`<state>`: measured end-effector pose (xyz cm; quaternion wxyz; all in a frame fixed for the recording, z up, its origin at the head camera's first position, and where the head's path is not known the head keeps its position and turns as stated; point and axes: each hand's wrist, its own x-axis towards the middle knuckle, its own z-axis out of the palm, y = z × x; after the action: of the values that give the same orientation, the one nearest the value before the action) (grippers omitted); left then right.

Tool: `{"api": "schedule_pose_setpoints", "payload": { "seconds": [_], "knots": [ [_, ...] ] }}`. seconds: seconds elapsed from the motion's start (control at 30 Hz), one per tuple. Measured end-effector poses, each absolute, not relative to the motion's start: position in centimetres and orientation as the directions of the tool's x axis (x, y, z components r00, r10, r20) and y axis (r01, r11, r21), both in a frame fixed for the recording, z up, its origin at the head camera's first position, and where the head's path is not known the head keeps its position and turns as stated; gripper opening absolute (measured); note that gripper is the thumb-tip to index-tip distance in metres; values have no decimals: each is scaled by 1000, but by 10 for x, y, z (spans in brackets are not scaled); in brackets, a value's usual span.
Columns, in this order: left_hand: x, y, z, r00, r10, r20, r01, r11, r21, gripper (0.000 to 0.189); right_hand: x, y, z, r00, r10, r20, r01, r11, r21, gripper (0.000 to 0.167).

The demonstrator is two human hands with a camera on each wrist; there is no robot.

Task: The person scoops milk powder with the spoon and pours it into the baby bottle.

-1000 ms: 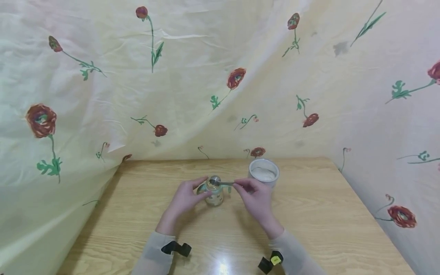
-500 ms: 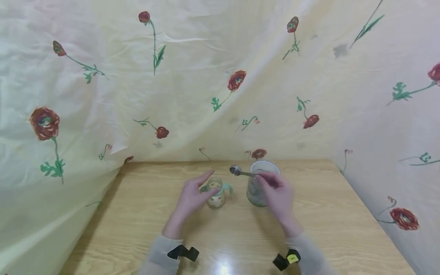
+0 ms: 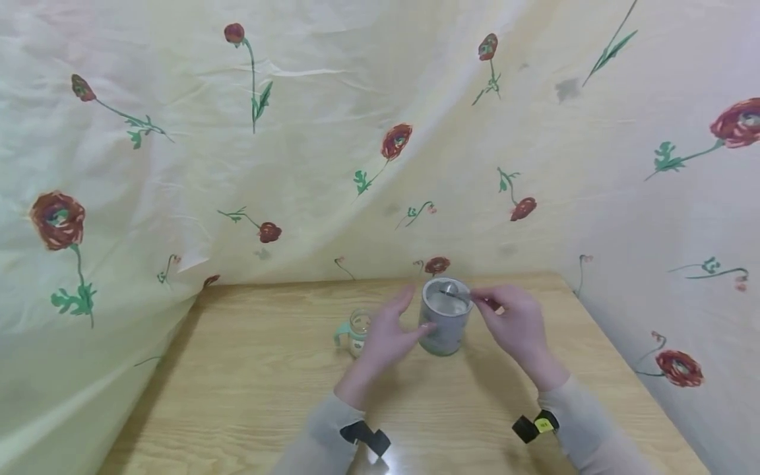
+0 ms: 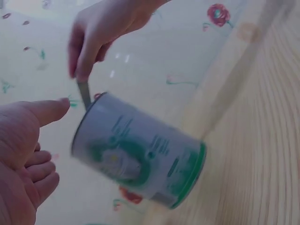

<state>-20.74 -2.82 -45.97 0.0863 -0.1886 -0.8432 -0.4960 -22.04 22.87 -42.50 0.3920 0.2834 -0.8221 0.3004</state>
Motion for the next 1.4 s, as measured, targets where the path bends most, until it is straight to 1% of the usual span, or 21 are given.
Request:
{"api": "schedule_pose_setpoints", "payload": {
  "seconds": [0.13, 0.27, 0.3, 0.4, 0.53, 0.67, 0.83, 0.9, 0.97, 1.17, 1.3, 1.4],
  "knots": [
    [-218, -11, -465, -921, 235, 310, 387, 471, 792, 91, -225, 232, -423, -444, -437, 782, -751, 658, -59, 26],
    [-227, 0, -470, -927, 240, 288, 371, 474, 798, 99, -228, 231, -421, -349, -588, 730, -781, 612, 120, 31],
    [-229, 2, -470, -929, 241, 282, 366, 475, 800, 101, -228, 230, -420, -333, -614, 716, -785, 601, 151, 33],
    [-233, 7, -471, -931, 242, 273, 359, 477, 802, 106, -229, 229, -417, -327, -671, 665, -782, 588, 209, 35],
    [-238, 11, -475, -931, 245, 271, 359, 486, 797, 112, -229, 228, -417, -347, -720, 601, -777, 580, 246, 34],
    [-241, 14, -479, -929, 238, 283, 367, 489, 791, 114, -230, 226, -416, -374, -743, 555, -771, 582, 258, 33],
    [-243, 17, -480, -930, 211, 299, 366, 512, 777, 113, -230, 220, -410, -477, -728, 493, -735, 637, 231, 32],
    [-243, 17, -480, -931, 199, 307, 366, 517, 774, 113, -230, 217, -407, -517, -719, 464, -722, 658, 215, 31],
    [-243, 17, -480, -931, 192, 312, 366, 517, 774, 113, -230, 214, -403, -544, -715, 438, -716, 668, 201, 30],
    [-242, 17, -479, -928, 177, 329, 373, 495, 785, 112, -232, 209, -392, -586, -712, 386, -722, 675, 149, 28],
    [-241, 17, -477, -926, 168, 338, 376, 494, 784, 110, -234, 205, -385, -629, -697, 343, -718, 691, 87, 27],
    [-242, 17, -477, -925, 172, 340, 379, 487, 787, 110, -235, 203, -382, -671, -676, 306, -708, 706, 8, 25]
  ]
}}
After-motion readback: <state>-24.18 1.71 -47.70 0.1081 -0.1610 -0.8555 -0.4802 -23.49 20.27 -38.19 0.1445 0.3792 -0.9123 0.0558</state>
